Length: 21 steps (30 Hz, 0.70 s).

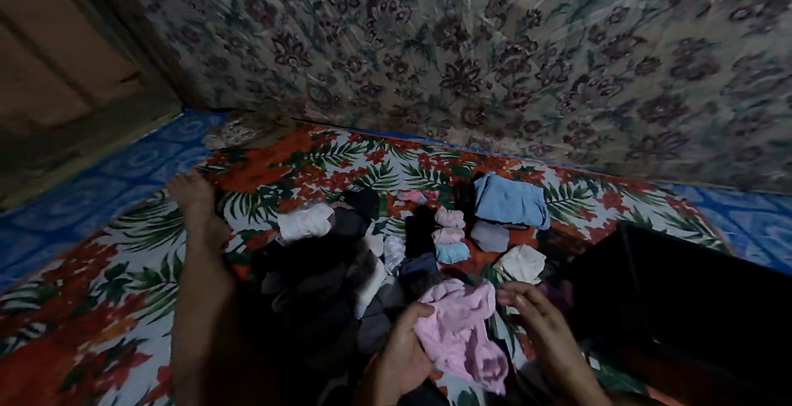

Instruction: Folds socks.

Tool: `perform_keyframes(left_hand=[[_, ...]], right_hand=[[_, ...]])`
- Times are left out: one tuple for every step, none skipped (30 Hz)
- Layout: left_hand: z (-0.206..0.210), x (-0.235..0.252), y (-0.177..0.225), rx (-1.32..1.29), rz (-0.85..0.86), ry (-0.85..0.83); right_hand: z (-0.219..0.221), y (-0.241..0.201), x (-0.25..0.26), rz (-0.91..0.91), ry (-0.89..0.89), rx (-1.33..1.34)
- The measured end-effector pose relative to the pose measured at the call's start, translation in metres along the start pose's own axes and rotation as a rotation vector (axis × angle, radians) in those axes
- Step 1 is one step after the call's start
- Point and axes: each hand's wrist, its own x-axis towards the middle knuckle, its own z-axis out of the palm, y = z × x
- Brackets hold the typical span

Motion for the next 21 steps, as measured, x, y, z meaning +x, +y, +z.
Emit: perform_keyframes(left_hand=[[0.003, -0.002, 0.002, 0.005, -0.017, 0.003], [0.005, -0.004, 0.003, 0.008, -0.032, 0.006], [0.007, -0.005, 0.004, 0.001, -0.043, -0.001], [0.007, -0.007, 0.004, -0.017, -0.046, -0.018], [0.005, -0.007, 0.004, -0.046, -0.044, -0.05], [0.002, -0.008, 0.003, -0.062, -0.042, -0.08], [-0.001, -0.01, 0.002, -0.063, -0.045, -0.103], [-0.003, -0.012, 0.002, -0.037, -0.046, -0.098], [-0.005, -0.013, 0.002, 0.029, -0.037, -0.074], [-0.007, -0.013, 0.002, 0.145, -0.007, -0.033], [-0.011, -0.012, 0.002, 0.302, 0.047, 0.001], [-0.017, -0.008, 0.002, 0.479, 0.13, 0.019], [-0.022, -0.003, 0.003, 0.661, 0.223, 0.02], [-0.024, 0.002, 0.007, 0.815, 0.326, 0.009], [-0.022, 0.005, 0.011, 0.925, 0.394, 0.009], [-0.015, 0.006, 0.016, 1.011, 0.397, 0.017], [-0.007, 0.006, 0.022, 1.091, 0.355, 0.018], [0.001, 0.005, 0.026, 1.164, 0.298, 0.008], [0.006, 0.006, 0.03, 1.221, 0.261, -0.008], [0.01, 0.007, 0.034, 1.259, 0.248, -0.009], [0.012, 0.008, 0.037, 1.278, 0.26, 0.01]], right_hand=[[0.002, 0.001, 0.0, 0.044, -0.08, -0.02], [0.007, 0.003, -0.002, 0.066, -0.165, -0.016], [0.013, 0.004, -0.005, 0.076, -0.247, 0.011], [0.019, 0.005, -0.007, 0.085, -0.305, 0.068], [0.026, 0.005, -0.009, 0.088, -0.326, 0.143], [0.031, 0.005, -0.009, 0.082, -0.308, 0.216], [0.036, 0.006, -0.008, 0.073, -0.261, 0.256], [0.038, 0.007, -0.006, 0.072, -0.2, 0.247], [0.038, 0.006, -0.004, 0.07, -0.168, 0.207], [0.037, 0.006, -0.001, 0.058, -0.163, 0.158], [0.036, 0.005, 0.0, 0.033, -0.174, 0.111], [0.035, 0.006, 0.0, -0.002, -0.196, 0.064], [0.035, 0.006, -0.001, -0.043, -0.219, 0.011], [0.036, 0.007, -0.002, -0.082, -0.239, -0.033], [0.039, 0.007, -0.002, -0.11, -0.246, -0.069], [0.045, 0.005, -0.002, -0.129, -0.239, -0.094], [0.051, 0.003, -0.004, -0.136, -0.22, -0.109], [0.056, 0.001, -0.005, -0.131, -0.195, -0.107], [0.06, 0.0, -0.006, -0.116, -0.179, -0.094], [0.062, 0.001, -0.006, -0.102, -0.181, -0.085], [0.062, 0.001, -0.007, -0.086, -0.206, -0.097]])
